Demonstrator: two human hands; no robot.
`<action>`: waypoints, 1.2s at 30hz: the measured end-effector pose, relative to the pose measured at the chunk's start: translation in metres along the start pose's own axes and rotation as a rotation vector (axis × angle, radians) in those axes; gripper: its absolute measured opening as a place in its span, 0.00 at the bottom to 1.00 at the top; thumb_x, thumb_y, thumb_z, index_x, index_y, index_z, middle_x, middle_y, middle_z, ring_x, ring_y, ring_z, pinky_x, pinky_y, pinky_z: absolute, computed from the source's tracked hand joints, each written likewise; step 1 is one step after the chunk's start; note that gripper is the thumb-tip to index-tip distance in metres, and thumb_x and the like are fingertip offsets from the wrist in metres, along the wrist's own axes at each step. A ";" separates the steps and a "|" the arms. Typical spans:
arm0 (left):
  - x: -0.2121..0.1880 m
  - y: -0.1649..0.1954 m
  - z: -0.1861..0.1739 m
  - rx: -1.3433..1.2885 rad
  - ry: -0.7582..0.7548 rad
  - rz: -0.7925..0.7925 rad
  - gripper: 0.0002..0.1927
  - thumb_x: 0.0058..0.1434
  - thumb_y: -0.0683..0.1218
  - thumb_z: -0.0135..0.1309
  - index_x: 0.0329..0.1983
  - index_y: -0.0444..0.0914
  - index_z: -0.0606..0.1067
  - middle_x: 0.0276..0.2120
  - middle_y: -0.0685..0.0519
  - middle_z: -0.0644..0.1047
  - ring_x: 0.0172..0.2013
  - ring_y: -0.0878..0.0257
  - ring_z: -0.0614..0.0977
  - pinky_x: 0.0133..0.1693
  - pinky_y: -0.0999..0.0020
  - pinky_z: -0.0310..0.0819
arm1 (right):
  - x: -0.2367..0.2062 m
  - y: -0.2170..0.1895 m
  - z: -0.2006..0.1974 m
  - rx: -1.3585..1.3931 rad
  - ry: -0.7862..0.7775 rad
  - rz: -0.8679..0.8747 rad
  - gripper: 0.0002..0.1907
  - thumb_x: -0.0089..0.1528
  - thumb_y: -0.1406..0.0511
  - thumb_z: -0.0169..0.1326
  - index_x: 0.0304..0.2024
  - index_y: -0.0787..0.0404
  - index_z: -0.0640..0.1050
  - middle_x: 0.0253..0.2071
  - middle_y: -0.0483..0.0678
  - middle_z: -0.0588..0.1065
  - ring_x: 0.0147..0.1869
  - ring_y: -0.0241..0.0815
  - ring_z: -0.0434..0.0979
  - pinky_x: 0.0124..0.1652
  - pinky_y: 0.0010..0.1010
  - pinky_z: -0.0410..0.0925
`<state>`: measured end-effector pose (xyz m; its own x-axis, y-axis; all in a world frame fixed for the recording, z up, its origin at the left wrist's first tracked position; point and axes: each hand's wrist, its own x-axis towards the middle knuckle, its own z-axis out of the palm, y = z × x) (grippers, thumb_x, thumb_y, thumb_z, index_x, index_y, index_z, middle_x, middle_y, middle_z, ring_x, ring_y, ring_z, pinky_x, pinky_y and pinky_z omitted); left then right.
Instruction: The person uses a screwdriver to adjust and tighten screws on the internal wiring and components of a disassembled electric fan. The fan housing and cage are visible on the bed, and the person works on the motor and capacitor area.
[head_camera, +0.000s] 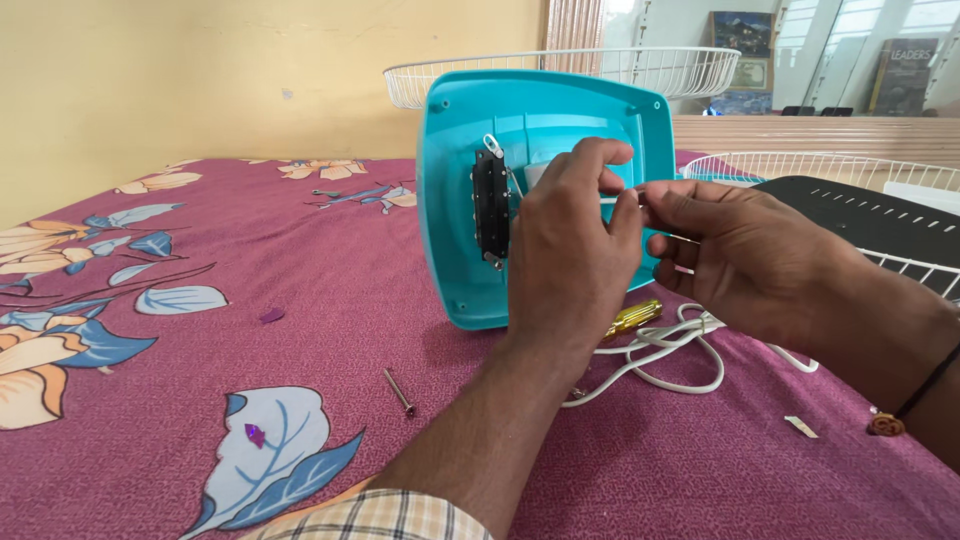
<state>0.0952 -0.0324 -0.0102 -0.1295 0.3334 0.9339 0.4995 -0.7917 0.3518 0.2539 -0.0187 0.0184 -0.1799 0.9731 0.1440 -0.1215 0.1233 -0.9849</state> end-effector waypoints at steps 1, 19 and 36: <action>0.000 -0.001 -0.001 -0.018 -0.019 -0.022 0.11 0.62 0.41 0.59 0.48 0.38 0.76 0.38 0.49 0.81 0.39 0.56 0.87 0.38 0.61 0.81 | 0.000 0.000 0.001 -0.001 0.006 0.002 0.07 0.68 0.60 0.53 0.41 0.55 0.78 0.38 0.38 0.76 0.38 0.31 0.73 0.43 0.29 0.69; -0.002 -0.013 -0.006 -0.087 -0.050 -0.114 0.04 0.63 0.43 0.60 0.39 0.38 0.80 0.34 0.51 0.84 0.35 0.59 0.87 0.37 0.62 0.80 | -0.002 0.004 -0.003 -0.214 -0.004 -0.070 0.08 0.66 0.63 0.53 0.40 0.59 0.80 0.38 0.44 0.79 0.37 0.35 0.75 0.43 0.32 0.72; -0.002 -0.003 -0.005 -0.195 -0.227 -0.099 0.09 0.62 0.47 0.61 0.43 0.40 0.79 0.30 0.52 0.84 0.25 0.62 0.86 0.27 0.66 0.78 | -0.021 0.001 -0.033 -0.092 -0.026 -0.066 0.09 0.66 0.62 0.55 0.43 0.61 0.79 0.36 0.41 0.76 0.36 0.33 0.75 0.39 0.29 0.69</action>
<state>0.0895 -0.0336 -0.0126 0.0362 0.5022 0.8640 0.3172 -0.8256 0.4666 0.2902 -0.0326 0.0111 -0.1998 0.9571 0.2099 -0.0436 0.2053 -0.9777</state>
